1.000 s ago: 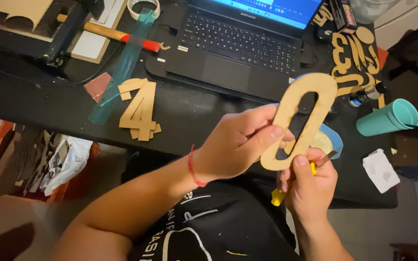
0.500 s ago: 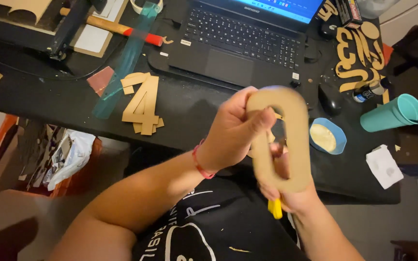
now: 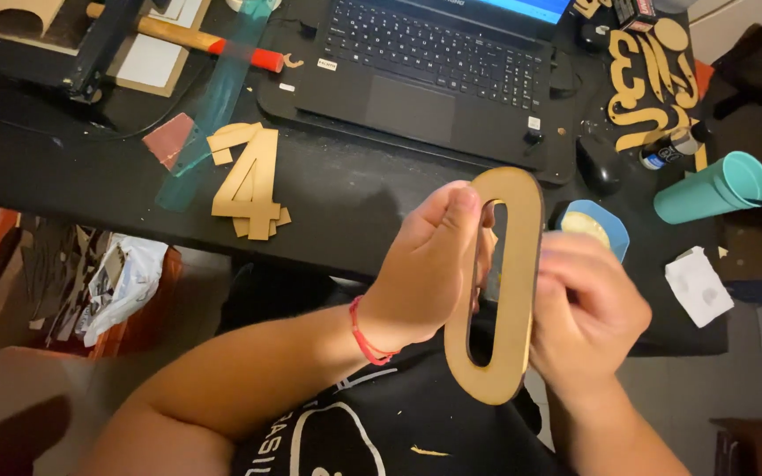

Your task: Scraping the edges of laser-cut wooden letters to remove char and organizing them on a desk.

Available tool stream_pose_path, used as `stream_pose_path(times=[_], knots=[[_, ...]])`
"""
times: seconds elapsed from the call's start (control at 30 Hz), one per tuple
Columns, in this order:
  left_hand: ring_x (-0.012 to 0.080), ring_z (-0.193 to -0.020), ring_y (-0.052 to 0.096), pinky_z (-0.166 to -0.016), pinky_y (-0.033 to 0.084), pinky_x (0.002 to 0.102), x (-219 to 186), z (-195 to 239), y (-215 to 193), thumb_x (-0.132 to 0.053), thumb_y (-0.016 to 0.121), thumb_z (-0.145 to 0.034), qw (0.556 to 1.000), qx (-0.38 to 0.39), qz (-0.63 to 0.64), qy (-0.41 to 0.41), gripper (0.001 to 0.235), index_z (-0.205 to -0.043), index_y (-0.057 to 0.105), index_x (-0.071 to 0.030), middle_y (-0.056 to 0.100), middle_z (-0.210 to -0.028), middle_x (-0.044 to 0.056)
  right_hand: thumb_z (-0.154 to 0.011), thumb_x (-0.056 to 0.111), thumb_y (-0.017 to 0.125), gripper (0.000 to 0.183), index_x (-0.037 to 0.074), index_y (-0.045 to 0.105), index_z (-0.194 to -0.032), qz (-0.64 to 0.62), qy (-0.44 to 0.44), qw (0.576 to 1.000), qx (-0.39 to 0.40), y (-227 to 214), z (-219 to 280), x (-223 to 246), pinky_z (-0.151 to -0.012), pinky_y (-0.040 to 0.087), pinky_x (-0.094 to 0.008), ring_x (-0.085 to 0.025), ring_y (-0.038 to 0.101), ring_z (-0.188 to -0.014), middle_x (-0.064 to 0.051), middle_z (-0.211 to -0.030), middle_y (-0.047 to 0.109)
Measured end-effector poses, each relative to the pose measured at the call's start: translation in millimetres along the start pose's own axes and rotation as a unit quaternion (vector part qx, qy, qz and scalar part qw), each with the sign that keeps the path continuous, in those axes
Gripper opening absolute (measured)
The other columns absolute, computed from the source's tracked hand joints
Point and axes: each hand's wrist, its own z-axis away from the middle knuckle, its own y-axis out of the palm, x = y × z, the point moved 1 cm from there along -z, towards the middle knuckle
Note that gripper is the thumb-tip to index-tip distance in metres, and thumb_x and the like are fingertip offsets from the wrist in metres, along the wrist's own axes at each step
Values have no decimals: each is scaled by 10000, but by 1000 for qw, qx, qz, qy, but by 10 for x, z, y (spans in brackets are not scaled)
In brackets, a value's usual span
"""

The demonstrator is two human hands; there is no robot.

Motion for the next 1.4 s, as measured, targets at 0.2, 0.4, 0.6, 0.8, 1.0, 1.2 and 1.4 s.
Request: stream_pose_path(times=[0.2,0.4,0.6,0.8,1.0,1.2,1.4], knots=[[118,-373,412,-294,382,261,19,-21,-15,-420,355,-1001,999,-19,-27,20,370,-846,485,-110,458,-506,37,-1089,288,489,312,-8,562,-1022,-39,15,998,-37,-22,-76,-157,-939,503,-384,-297,623,-980,-199,-1012,618],[135,-426,481,-420,429,258,12,-30,-97,-365,384,-1016,995,-8,-20,102,329,-903,509,-82,512,-523,24,-1025,309,536,265,60,533,-1116,-305,250,919,11,12,-114,-137,-671,448,-216,-98,540,-722,-44,-895,600],[129,-401,456,-452,421,266,16,-35,-104,-351,424,-1004,995,-10,-2,103,324,-845,502,-80,486,-495,33,-1059,327,512,241,87,510,-1073,-258,209,940,83,-44,-80,-175,-693,440,-244,-100,511,-782,-15,-977,558],[137,-363,461,-334,391,247,-62,-15,-102,-395,394,-985,997,-11,-70,35,337,-838,512,-115,513,-501,39,-1069,358,463,294,67,501,-1043,-213,188,954,97,-48,-269,-135,-632,377,-222,-73,436,-678,-5,-840,516],[96,-417,432,-438,384,248,108,-110,-145,-367,458,-995,998,-14,24,51,311,-832,514,-108,482,-488,21,-1080,353,419,361,20,552,-1038,-93,160,978,98,60,-222,-78,-666,397,-250,-88,466,-706,-9,-795,534],[105,-403,433,-346,356,257,118,-118,-173,-416,453,-977,1000,-11,16,13,331,-854,517,-115,477,-494,19,-1089,349,406,355,23,518,-1005,-82,153,982,79,100,-185,-107,-619,393,-251,-88,461,-661,-19,-758,520],[73,-424,445,-285,353,243,104,-108,-124,-412,446,-974,1000,-9,18,8,327,-804,494,-137,448,-546,-17,-1086,333,396,379,-19,535,-1066,-81,130,985,80,80,-108,-125,-660,441,-285,-135,523,-693,-72,-796,556]])
